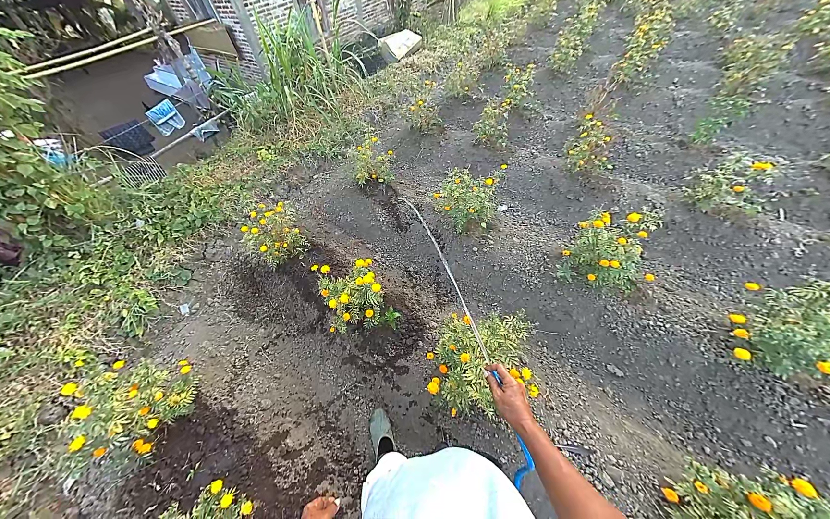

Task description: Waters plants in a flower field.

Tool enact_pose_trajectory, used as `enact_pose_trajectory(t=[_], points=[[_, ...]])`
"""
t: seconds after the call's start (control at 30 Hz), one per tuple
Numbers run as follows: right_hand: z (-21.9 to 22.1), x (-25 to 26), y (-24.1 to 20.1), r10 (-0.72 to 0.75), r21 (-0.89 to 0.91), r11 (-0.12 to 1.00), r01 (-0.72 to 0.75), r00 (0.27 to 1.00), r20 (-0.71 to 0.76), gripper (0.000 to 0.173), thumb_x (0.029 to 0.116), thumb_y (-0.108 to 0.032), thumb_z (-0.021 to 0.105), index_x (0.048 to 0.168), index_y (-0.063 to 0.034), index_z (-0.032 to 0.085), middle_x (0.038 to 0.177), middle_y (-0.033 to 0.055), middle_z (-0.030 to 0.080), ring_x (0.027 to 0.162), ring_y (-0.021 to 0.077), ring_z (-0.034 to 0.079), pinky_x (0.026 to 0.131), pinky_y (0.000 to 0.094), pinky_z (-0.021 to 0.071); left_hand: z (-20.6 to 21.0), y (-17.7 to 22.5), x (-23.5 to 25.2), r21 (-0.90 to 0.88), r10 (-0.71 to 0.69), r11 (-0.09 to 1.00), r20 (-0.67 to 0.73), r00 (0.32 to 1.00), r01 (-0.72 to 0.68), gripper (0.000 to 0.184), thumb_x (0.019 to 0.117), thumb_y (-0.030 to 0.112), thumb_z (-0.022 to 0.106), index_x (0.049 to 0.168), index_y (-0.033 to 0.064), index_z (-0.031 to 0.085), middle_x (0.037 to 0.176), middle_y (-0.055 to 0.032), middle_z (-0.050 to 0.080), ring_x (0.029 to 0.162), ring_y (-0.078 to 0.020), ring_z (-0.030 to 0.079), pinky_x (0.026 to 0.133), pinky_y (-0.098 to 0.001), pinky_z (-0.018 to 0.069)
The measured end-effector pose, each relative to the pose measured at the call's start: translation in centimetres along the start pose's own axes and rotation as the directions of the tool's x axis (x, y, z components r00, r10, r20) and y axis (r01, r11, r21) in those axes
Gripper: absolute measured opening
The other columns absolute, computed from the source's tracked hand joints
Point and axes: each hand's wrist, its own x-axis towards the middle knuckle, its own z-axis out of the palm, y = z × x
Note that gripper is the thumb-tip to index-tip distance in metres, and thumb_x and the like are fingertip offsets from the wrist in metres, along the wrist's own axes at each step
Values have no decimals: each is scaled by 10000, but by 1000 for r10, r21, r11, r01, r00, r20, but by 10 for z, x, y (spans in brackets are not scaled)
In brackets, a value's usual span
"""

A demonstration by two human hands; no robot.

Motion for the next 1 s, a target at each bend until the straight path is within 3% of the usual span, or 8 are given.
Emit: enact_pose_trajectory(t=[0.4, 1.0], points=[[0, 6, -3, -6, -1, 1000, 6, 1000, 1, 240, 1064, -144, 551, 1219, -6, 670, 955, 225, 718, 873, 375, 708, 838, 569, 540, 3, 3, 1, -25, -13, 1000, -3, 1000, 13, 328, 1053, 167, 597, 1297, -51, 621, 1232, -260, 660, 1036, -329, 688, 899, -484, 561], [2, 5, 2, -38, 4, 999, 38, 999, -25, 229, 1055, -121, 558, 1204, 5, 676, 944, 228, 719, 853, 376, 709, 818, 566, 546, 4, 3, 5, -32, -9, 999, -4, 1000, 9, 324, 1044, 151, 605, 1298, -50, 613, 1205, -255, 667, 990, -317, 696, 870, -470, 570]])
